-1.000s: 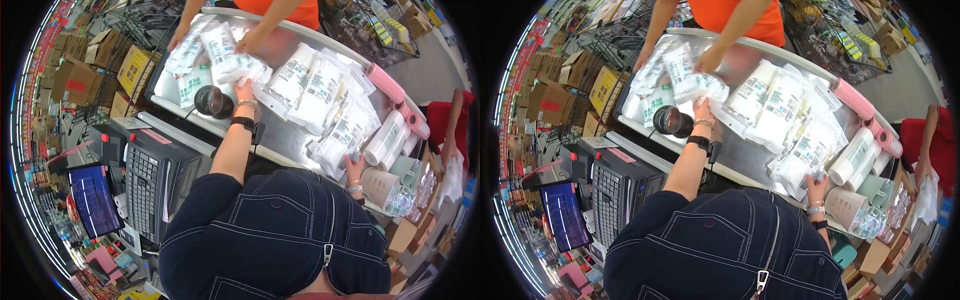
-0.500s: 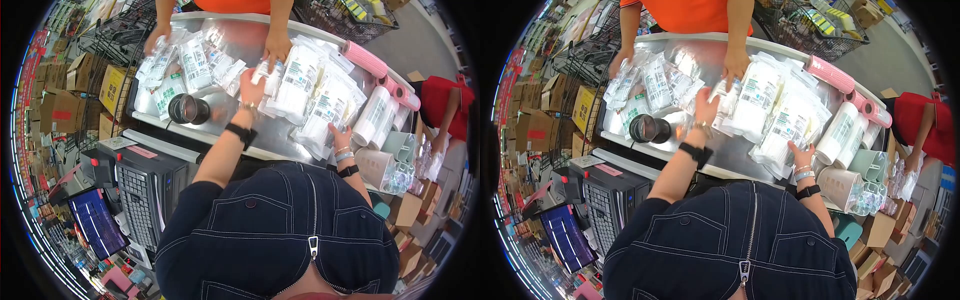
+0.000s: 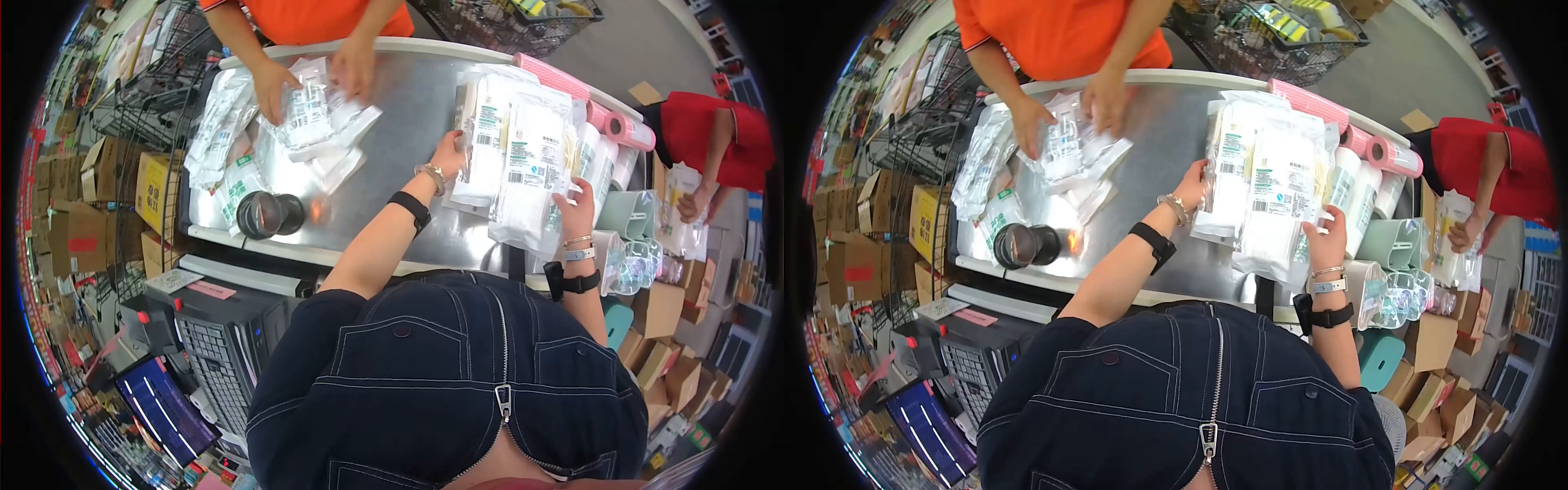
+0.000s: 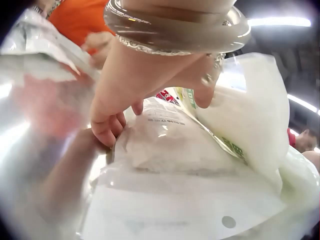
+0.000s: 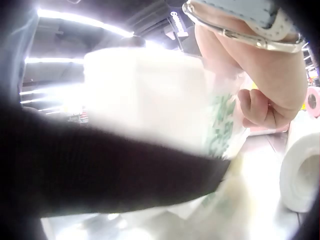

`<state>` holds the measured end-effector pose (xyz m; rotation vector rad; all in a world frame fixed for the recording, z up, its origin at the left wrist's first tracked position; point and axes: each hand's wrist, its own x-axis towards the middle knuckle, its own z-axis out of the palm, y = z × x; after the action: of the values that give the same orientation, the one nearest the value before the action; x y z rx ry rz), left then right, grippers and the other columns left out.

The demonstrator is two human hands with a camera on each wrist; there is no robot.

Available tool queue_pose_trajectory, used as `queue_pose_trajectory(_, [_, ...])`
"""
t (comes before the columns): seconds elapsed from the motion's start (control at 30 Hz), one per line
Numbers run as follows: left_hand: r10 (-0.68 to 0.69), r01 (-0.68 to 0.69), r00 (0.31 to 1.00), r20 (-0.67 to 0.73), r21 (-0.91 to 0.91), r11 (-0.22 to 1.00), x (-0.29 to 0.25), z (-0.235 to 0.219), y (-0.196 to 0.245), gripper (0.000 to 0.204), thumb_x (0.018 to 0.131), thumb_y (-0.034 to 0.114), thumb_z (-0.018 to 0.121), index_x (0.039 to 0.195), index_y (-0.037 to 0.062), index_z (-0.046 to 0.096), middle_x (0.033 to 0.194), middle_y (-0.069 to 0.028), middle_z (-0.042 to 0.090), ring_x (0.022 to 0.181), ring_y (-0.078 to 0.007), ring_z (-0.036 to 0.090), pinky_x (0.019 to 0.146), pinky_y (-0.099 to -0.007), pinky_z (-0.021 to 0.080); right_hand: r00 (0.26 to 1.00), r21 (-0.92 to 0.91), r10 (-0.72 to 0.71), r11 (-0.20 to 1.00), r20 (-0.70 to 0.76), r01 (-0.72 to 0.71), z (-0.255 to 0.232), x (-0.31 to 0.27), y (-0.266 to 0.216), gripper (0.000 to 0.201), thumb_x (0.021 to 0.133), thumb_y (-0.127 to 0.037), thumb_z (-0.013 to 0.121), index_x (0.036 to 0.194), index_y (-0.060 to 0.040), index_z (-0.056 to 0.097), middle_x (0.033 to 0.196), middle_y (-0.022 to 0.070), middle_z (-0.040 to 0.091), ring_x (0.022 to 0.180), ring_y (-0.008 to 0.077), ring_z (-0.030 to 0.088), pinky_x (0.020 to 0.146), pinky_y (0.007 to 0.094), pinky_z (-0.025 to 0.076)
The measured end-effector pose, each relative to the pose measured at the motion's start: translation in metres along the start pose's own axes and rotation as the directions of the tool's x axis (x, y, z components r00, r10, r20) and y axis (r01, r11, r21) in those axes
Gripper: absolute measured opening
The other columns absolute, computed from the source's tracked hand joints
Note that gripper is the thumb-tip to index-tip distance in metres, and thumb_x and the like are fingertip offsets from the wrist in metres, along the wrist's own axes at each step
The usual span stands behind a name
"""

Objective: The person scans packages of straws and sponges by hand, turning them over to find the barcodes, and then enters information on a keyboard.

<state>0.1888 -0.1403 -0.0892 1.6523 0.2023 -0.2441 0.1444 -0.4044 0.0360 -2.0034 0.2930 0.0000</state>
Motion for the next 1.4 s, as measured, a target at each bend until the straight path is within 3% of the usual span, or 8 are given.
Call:
queue_pose_trajectory(0.13, [-0.181,0.323,0.946,0.271,-0.704,0.633,-0.014,0.014,0.054,0.071,0.080,0.041,0.052,0.131,0.0007,0.023,0.129,-0.0194,0.034,0.119,-0.0272,0.037,0.097,-0.0357,0.031,0.996,-0.143,-0.065,0.988,-0.067,0.055,-0.044,0.015,0.023,0.039,0.067,0.003,0.062,0.104,-0.0015,0.048,0.073,0.0035,0.059,0.062,0.0101,0.053,0.056,0.0223,0.043])
queue_pose_trajectory(0.33, [-0.055,0.041,0.998,0.044,0.279,0.959,-0.008,0.044,0.062,0.102,0.061,0.056,0.065,0.136,0.0104,0.013,0.129,-0.0267,0.027,0.121,-0.0396,0.027,0.100,-0.0417,0.025,0.967,0.301,0.057,0.953,-0.248,0.020,-0.094,0.022,0.021,0.036,0.070,0.005,0.057,0.105,-0.0016,0.048,0.074,0.0006,0.056,0.061,0.0068,0.049,0.053,0.0191,0.039])
queue_pose_trajectory(0.43, [-0.049,0.028,0.998,0.031,0.485,0.874,-0.008,0.073,0.074,0.099,0.061,0.058,0.063,0.137,0.0180,0.013,0.130,-0.0286,0.023,0.119,-0.0438,0.028,0.099,-0.0450,0.025,0.950,-0.351,-0.133,0.936,-0.284,0.026,-0.115,0.027,0.010,0.049,0.070,0.003,0.054,0.117,-0.0020,0.040,0.076,0.0115,0.058,0.067,0.0236,0.057,0.058,0.0313,0.044])
queue_pose_trajectory(0.63, [-0.091,0.086,0.996,-0.020,0.574,0.814,-0.013,0.088,0.095,0.098,0.064,0.058,0.061,0.137,0.0141,0.013,0.127,-0.0301,0.026,0.116,-0.0435,0.032,0.096,-0.0431,0.030,0.992,-0.861,-0.098,0.509,-0.081,-0.020,-0.108,0.018,-0.046,0.063,0.071,-0.005,0.056,0.128,-0.0085,0.030,0.099,0.0264,0.052,0.088,0.0419,0.053,0.073,0.0452,0.044])
queue_pose_trajectory(0.9, [-0.001,0.034,0.998,-0.070,0.471,0.881,-0.012,0.073,0.078,0.095,0.069,0.054,0.059,0.137,0.0075,0.011,0.124,-0.0303,0.034,0.114,-0.0416,0.037,0.096,-0.0408,0.031,0.656,-0.388,-0.401,0.568,0.640,0.726,-0.009,-0.070,-0.096,0.054,0.068,-0.009,0.062,0.119,-0.0086,0.045,0.124,0.0196,0.040,0.115,0.0370,0.037,0.095,0.0428,0.032])
queue_pose_trajectory(1.07, [0.049,-0.047,0.996,0.069,-0.032,0.998,-0.011,0.041,0.051,0.078,0.079,0.037,0.055,0.134,0.0009,0.015,0.128,-0.0282,0.035,0.118,-0.0338,0.038,0.096,-0.0345,0.033,0.708,-0.594,-0.327,0.388,0.626,0.705,0.054,-0.033,-0.025,0.058,0.072,-0.022,0.063,0.124,-0.0113,0.040,0.127,0.0197,0.038,0.118,0.0354,0.035,0.099,0.0484,0.024])
queue_pose_trajectory(1.23, [0.089,-0.085,0.996,-0.005,0.226,0.970,-0.081,-0.037,0.056,0.050,0.079,0.027,0.055,0.121,0.0031,0.042,0.114,-0.0188,0.051,0.106,-0.0281,0.050,0.089,-0.0331,0.039,0.769,-0.678,-0.188,0.375,0.611,0.632,0.064,-0.041,-0.042,0.058,0.071,-0.025,0.064,0.123,-0.0112,0.041,0.124,0.0218,0.040,0.117,0.0347,0.036,0.098,0.0524,0.023])
queue_pose_trajectory(1.4, [0.191,-0.059,0.824,-0.533,0.254,0.965,-0.143,-0.102,0.028,0.027,0.073,0.011,0.057,0.098,0.0042,0.056,0.090,-0.0110,0.058,0.084,-0.0230,0.057,0.075,-0.0328,0.045,0.690,-0.544,-0.285,0.447,0.666,0.710,0.096,-0.054,-0.058,0.053,0.071,-0.022,0.063,0.119,-0.0093,0.045,0.121,0.0222,0.042,0.112,0.0356,0.040,0.095,0.0464,0.030])
